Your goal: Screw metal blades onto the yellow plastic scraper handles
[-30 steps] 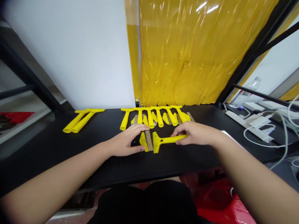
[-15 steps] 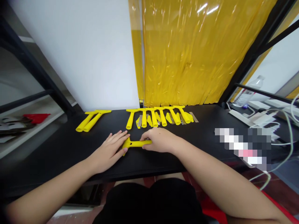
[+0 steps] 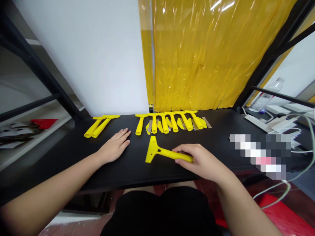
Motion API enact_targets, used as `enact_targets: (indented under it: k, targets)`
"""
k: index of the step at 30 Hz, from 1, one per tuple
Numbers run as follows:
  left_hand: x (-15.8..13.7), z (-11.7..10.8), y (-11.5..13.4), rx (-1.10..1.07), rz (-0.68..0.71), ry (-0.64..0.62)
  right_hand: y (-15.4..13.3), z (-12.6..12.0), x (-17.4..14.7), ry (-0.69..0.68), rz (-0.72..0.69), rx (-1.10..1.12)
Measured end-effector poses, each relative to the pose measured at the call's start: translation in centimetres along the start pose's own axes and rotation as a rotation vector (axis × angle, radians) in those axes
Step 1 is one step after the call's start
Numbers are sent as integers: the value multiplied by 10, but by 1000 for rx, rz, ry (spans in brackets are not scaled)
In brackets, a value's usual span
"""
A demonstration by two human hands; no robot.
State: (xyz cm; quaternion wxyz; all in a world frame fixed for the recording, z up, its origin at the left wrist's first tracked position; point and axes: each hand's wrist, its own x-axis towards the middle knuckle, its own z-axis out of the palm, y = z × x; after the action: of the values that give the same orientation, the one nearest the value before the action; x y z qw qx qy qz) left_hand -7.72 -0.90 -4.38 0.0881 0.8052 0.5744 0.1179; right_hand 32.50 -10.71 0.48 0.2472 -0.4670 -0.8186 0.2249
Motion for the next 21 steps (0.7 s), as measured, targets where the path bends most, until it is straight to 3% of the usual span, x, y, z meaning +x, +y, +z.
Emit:
enact_targets:
  k: [4, 9, 16, 21]
  targets:
    - [44, 2, -4, -73, -139, 51, 25, -5, -35, 84, 99, -45]
    - [84, 4, -2, -141, -183, 107, 46, -12, -55, 131, 183, -95]
    - [104, 8, 2, -359, -200, 289, 57, -7, -56, 216, 176, -78]
    - [118, 14, 0, -532, -303, 435, 56, -2, -54, 222, 190, -90]
